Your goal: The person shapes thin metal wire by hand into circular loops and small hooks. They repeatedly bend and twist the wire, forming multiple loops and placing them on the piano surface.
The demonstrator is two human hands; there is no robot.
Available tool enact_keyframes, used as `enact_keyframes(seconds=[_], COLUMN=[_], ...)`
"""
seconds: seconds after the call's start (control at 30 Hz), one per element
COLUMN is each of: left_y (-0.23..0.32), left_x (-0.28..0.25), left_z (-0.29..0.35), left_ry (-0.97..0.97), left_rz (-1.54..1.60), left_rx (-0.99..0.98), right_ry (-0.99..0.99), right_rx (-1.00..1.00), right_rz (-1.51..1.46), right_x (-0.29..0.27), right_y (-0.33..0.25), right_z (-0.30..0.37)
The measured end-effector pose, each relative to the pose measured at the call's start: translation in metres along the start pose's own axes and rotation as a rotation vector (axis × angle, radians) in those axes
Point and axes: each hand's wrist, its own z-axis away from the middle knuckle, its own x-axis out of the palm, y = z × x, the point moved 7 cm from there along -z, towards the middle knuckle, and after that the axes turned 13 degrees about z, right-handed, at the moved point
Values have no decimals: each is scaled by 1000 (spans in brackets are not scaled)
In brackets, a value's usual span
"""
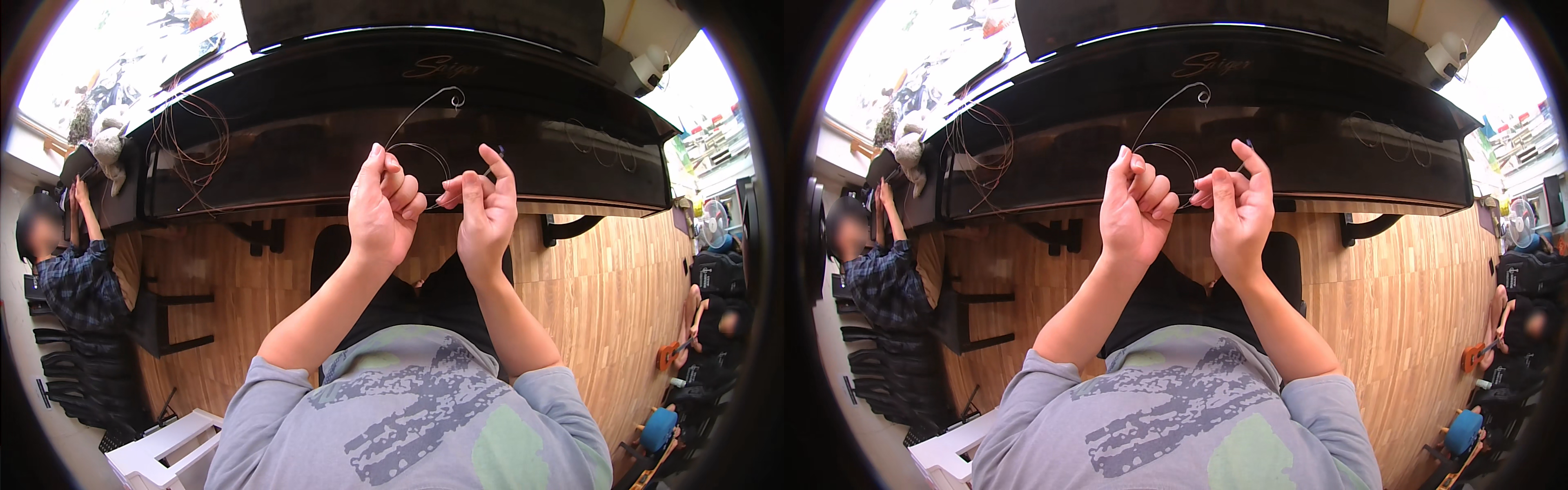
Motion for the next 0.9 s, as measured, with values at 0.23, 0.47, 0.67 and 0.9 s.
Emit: enact_keyframes(seconds=[0.23,0.47,0.67,0.9], left_y=[-2,-5,-6,-12], left_x=[0,-9,-11,-11], left_z=[1,-2,0,3], left_ry=[-35,16,5,-19], left_rz=[-123,-186,-304,-313], left_rx=[-10,10,76,80], right_ry=[-245,-340,-352,-194], right_rx=[119,375,403,1], right_rz=[381,-293,-352,358], right_x=[6,10,9,6], right_y=[4,9,5,-10], right_z=[-7,-6,-6,-7])
